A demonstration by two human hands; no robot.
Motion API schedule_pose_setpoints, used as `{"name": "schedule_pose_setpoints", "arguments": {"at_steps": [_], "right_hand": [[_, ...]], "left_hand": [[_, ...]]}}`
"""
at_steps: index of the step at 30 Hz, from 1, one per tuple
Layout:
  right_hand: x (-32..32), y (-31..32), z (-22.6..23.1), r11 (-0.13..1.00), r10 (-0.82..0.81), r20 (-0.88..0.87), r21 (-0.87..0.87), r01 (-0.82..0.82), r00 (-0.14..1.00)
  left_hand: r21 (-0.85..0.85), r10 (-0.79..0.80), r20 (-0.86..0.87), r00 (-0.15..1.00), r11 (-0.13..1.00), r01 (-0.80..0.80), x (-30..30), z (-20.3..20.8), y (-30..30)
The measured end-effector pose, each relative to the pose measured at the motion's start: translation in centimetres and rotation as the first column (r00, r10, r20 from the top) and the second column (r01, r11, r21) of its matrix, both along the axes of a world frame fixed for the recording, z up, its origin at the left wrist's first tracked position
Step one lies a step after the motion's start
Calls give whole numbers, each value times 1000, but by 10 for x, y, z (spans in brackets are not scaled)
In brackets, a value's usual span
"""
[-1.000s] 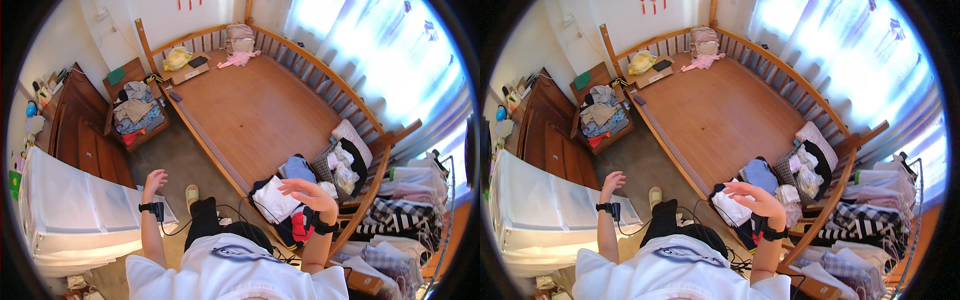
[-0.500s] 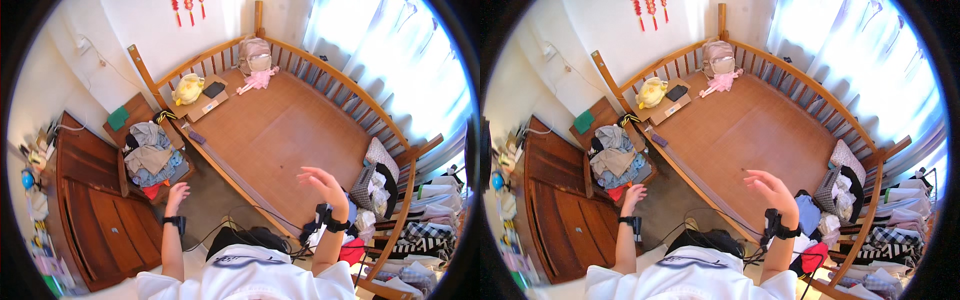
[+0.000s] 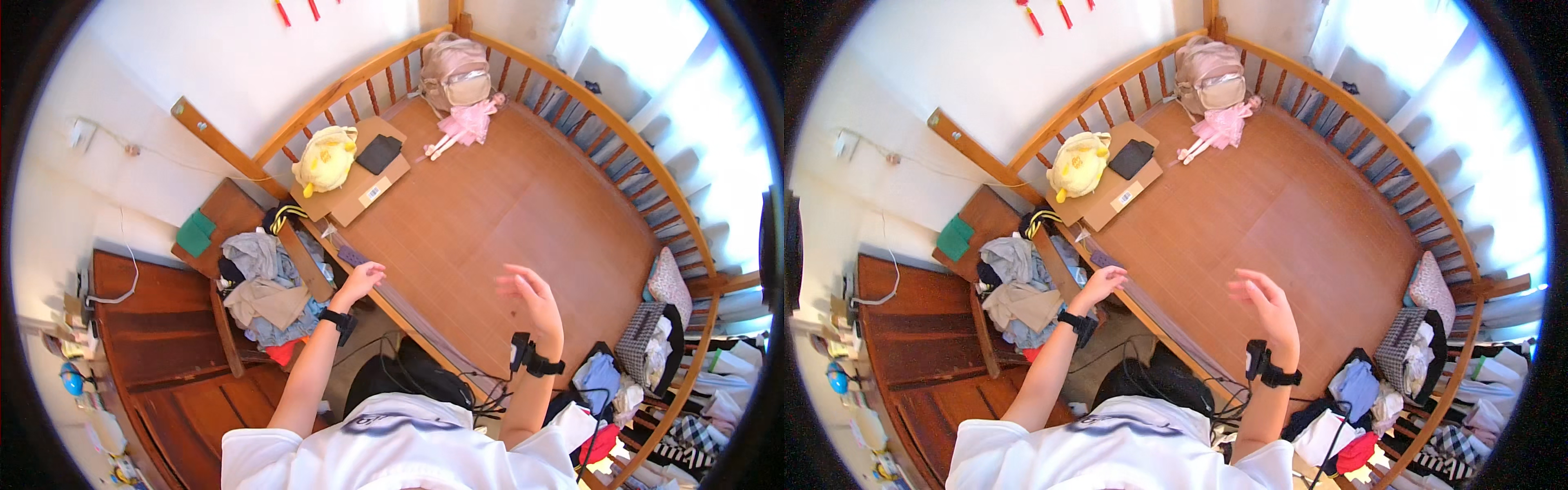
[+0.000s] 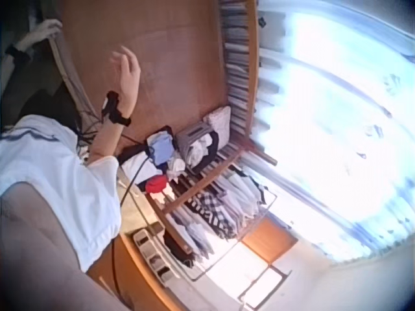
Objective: The person picks up a doll from a crib, places it on a shelf, organizes stacks of folded clothes on the crib mattress, and then places trash into a red bin.
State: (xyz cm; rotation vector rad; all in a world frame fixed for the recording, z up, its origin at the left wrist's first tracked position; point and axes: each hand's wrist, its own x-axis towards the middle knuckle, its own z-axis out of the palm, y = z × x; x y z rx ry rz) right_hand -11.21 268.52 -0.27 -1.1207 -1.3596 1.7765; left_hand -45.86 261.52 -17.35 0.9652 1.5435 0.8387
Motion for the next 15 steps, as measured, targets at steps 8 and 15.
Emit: {"name": "schedule_pose_setpoints", "arguments": {"at_steps": [8,15], "right_hand": [[-105,99,-31,985,-67,-182,-168,36,981],[-140,150,-88,992,-61,-146,-123,43,987]], "left_hand": [[-303,47,-152,987,949,-92,-93,17,71],[-421,-7,-130,991,906,-49,-160,1,182]]}}
